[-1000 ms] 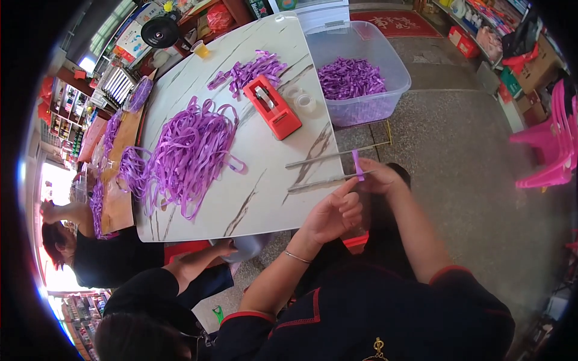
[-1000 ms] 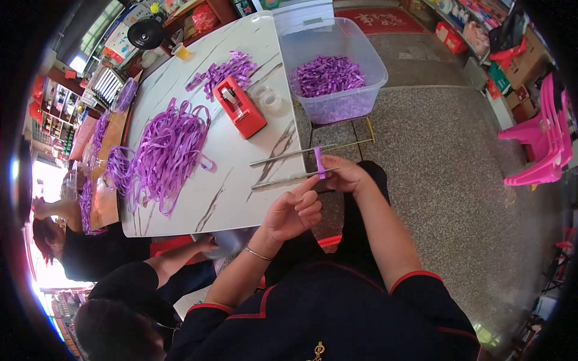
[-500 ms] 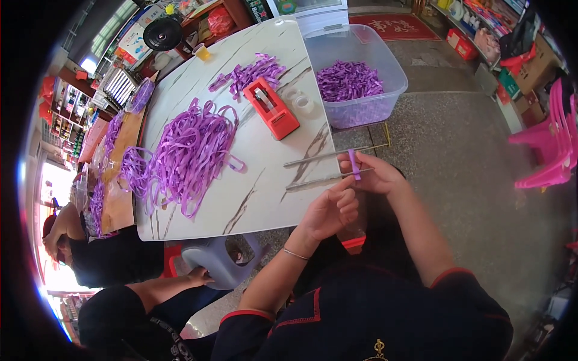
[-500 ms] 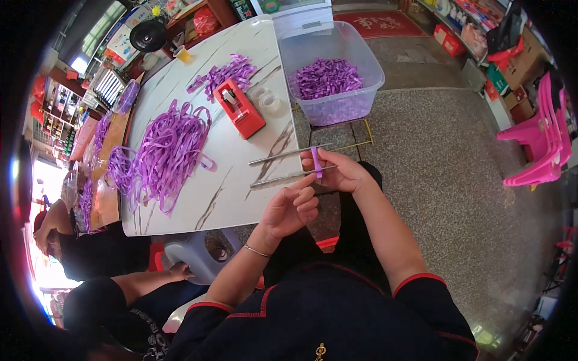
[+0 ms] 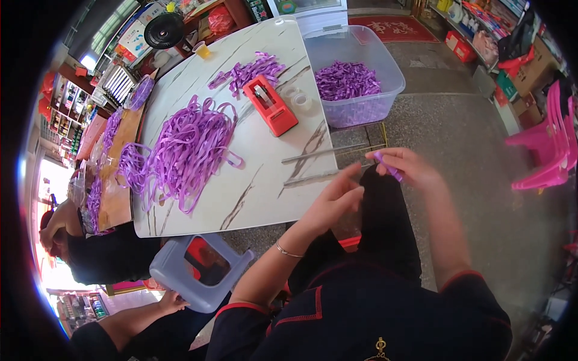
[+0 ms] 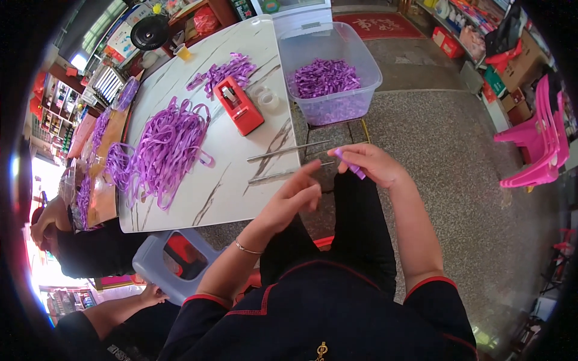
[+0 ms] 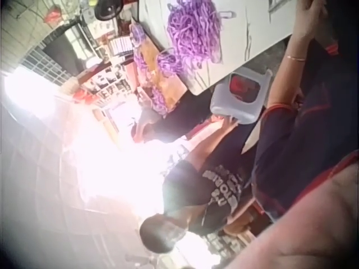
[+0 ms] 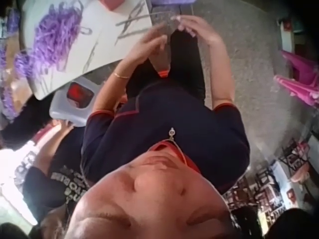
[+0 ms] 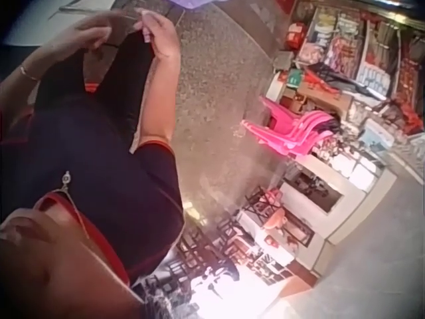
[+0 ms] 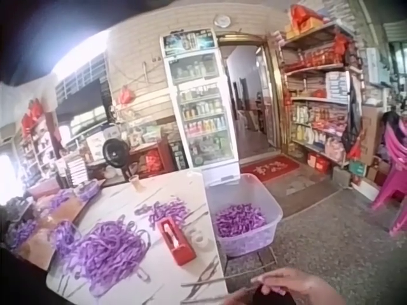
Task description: Bundling purple plastic strips using a metal rod jig on a table.
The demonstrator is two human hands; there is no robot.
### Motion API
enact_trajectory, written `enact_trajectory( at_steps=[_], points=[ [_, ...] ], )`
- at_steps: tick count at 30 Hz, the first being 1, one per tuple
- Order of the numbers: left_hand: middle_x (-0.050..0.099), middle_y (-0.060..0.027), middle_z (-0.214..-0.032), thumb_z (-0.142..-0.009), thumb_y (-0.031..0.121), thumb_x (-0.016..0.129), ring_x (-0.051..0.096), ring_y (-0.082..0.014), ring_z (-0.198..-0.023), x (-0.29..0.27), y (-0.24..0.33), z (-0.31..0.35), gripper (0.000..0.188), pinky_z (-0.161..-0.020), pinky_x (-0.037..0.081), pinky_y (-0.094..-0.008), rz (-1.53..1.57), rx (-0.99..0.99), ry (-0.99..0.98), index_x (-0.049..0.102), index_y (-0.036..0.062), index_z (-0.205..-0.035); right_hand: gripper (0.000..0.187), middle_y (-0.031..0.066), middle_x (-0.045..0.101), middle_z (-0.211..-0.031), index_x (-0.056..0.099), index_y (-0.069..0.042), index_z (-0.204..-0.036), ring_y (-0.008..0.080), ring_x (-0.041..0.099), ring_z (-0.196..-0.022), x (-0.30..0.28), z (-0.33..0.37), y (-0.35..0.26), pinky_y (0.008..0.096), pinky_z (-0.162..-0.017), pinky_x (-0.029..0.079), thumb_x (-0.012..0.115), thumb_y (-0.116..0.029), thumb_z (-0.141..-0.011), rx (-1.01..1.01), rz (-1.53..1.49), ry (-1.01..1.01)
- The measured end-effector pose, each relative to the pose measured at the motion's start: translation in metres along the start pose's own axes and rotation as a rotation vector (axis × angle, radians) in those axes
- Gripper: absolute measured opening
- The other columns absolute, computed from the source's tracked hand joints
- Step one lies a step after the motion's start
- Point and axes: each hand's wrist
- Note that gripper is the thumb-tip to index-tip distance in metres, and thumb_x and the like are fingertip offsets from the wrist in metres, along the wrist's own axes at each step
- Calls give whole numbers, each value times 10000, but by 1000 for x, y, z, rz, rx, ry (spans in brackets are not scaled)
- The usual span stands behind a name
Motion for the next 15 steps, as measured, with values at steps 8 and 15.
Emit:
enact_trajectory(
  at_steps=[8,15],
  points=[
    [596,-62,-945,-856,46,571,580,-92,-787,-4,22,-13,299,-705,477,-219,-163,263,-105,518,-10,-1145,450,54,626,-808,419,-17,-1282,80,557,-706,53,31,-43,201,-640,409,499,-209,-883,-151,151,-135],
    [633,-72,-868,-851,26,571,614,-114,-765,-9,26,6,204,-695,502,-231,-10,364,73,563,-25,-1049,429,14,602,-788,553,-75,-1149,76,518,-674,75,47,-38,215,-609,413,671,-79,-736,-491,517,265]
  ],
)
Point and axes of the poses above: each hand's wrist, its own z-axis away from the middle knuckle, its own x-axis out of the palm, y = z × x
